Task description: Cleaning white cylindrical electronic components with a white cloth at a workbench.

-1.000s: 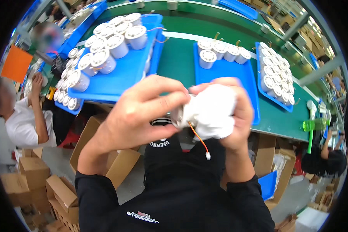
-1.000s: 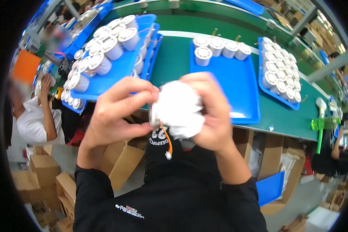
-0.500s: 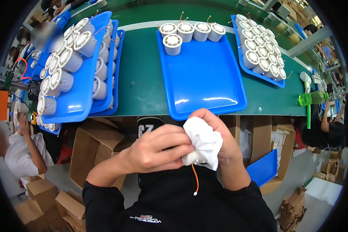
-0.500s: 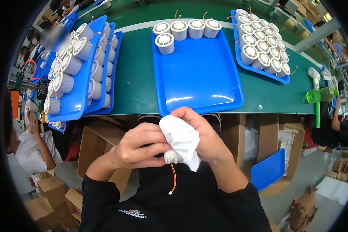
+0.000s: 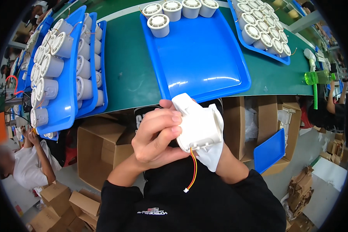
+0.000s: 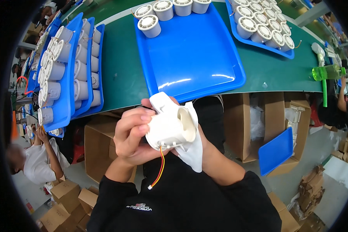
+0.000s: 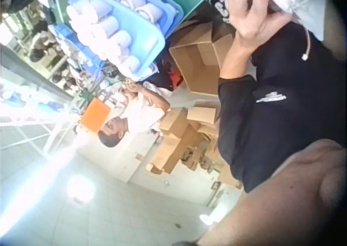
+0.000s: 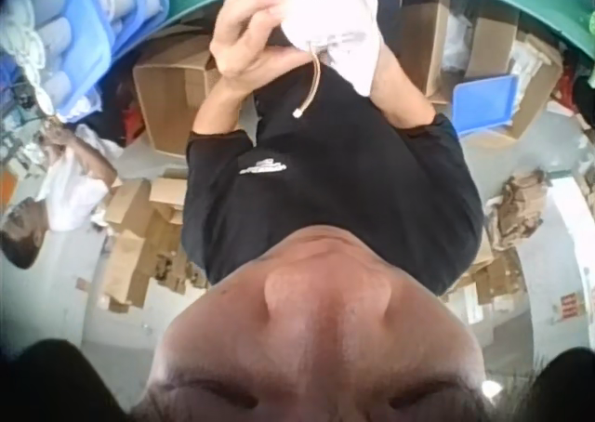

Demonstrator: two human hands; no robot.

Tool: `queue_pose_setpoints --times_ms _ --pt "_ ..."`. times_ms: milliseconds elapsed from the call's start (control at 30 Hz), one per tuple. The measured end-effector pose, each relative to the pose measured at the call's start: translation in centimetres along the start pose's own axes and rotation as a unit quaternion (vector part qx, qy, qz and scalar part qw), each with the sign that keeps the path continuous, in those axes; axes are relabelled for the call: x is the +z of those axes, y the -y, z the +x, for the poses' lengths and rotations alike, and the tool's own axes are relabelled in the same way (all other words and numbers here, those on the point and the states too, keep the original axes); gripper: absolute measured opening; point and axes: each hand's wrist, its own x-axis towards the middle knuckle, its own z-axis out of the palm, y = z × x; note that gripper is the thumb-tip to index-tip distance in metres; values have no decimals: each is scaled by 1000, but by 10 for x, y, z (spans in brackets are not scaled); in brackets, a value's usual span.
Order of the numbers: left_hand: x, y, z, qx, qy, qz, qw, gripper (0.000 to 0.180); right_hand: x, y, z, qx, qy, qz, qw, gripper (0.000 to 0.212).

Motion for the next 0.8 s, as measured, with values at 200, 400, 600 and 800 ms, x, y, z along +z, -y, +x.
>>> queue_pose_setpoints --times_ms 200,400,600,800 --pt "-8 18 -1 -51 -18 130 990 57 1 17 -12 -6 -126 -231 965 43" --pt "-12 23 -12 17 8 234 972 51 -9 44 -1 -93 -4 -504 859 21" --pt "-24 15 -1 150 14 263 953 27 -17 66 -16 -247 -101 -505 820 22" --pt "-33 10 -2 205 94 224 948 46 -16 54 -14 -330 -68 -607 720 32"
